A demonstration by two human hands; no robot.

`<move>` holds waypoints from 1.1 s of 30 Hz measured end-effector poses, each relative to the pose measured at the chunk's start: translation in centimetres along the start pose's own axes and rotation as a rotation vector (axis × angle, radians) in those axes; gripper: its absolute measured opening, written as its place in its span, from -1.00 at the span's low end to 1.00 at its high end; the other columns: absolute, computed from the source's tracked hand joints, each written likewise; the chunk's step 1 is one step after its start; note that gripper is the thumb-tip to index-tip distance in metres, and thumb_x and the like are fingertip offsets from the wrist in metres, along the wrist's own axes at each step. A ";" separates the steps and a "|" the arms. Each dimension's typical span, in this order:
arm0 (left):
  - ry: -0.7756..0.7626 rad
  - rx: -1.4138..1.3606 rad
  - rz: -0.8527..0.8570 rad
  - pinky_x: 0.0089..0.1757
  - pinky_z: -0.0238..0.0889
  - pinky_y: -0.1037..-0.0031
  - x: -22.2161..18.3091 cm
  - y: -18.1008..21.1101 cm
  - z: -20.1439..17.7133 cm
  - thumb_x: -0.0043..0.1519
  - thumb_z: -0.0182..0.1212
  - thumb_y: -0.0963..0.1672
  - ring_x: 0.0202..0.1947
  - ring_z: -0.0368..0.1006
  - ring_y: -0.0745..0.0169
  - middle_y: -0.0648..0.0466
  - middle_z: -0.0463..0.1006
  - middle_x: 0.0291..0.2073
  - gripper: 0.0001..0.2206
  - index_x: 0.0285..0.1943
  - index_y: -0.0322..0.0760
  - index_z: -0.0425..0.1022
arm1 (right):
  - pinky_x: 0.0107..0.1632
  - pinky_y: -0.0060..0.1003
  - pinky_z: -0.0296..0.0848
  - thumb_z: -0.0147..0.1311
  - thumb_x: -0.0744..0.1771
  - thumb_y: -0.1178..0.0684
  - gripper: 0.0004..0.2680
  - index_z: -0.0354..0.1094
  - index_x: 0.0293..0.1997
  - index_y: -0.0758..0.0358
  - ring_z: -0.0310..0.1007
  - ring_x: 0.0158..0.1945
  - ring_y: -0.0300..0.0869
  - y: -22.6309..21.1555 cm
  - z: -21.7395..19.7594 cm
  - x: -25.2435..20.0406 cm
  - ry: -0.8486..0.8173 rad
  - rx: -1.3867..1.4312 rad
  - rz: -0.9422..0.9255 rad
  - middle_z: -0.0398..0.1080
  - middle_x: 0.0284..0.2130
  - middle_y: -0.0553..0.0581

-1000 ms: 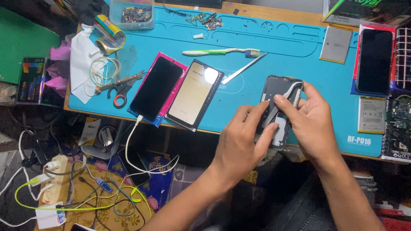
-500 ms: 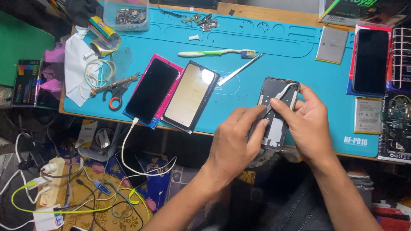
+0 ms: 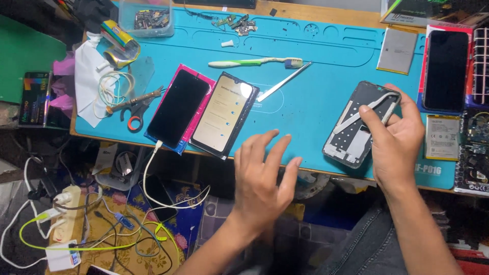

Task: Applying adhesive strips and cleaning the internal frame of a mobile phone during a repair process.

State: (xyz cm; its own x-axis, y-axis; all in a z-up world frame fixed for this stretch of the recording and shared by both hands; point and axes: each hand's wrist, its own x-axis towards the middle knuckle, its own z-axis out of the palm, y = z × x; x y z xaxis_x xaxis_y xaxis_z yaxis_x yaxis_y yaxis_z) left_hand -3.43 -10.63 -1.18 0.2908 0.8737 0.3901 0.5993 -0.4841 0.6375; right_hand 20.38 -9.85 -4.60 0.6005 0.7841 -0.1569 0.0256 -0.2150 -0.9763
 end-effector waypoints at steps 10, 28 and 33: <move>0.174 0.258 -0.117 0.31 0.27 -0.17 -0.2 -6.4 -6.2 0.34 0.36 -0.08 0.31 0.33 -0.37 -0.27 0.43 0.28 -0.64 0.24 -0.37 0.55 | 0.02 -0.16 0.61 0.17 0.49 0.36 -0.57 0.06 0.56 0.36 0.55 0.00 0.00 2.4 0.6 1.6 -0.071 -0.061 -0.345 0.46 0.09 0.48; -0.012 0.274 -0.105 0.38 0.13 -0.23 1.5 -8.6 -7.2 0.27 0.41 0.03 0.47 0.17 -0.44 -0.29 0.30 0.42 -0.47 0.37 -0.26 0.50 | -0.01 -0.06 0.58 0.10 0.54 0.42 -0.58 -0.02 0.61 0.45 0.55 -0.02 0.15 2.6 1.3 1.3 -0.110 -0.107 -0.427 0.45 0.04 0.64; -0.010 0.265 -0.139 0.38 0.14 -0.23 0.7 -8.7 -7.3 0.25 0.42 0.03 0.49 0.15 -0.42 -0.28 0.30 0.44 -0.46 0.38 -0.25 0.50 | 0.06 -0.07 0.56 0.10 0.54 0.44 -0.59 0.01 0.62 0.46 0.53 0.04 0.15 3.2 1.2 1.5 -0.104 -0.101 -0.459 0.44 0.07 0.64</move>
State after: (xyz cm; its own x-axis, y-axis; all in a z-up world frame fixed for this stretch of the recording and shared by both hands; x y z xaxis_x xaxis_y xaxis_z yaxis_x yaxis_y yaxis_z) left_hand -13.91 -6.11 -1.60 0.1994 0.9316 0.3038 0.8070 -0.3320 0.4883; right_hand 20.38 -8.70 -8.15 0.4255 0.8643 0.2681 0.3501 0.1160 -0.9295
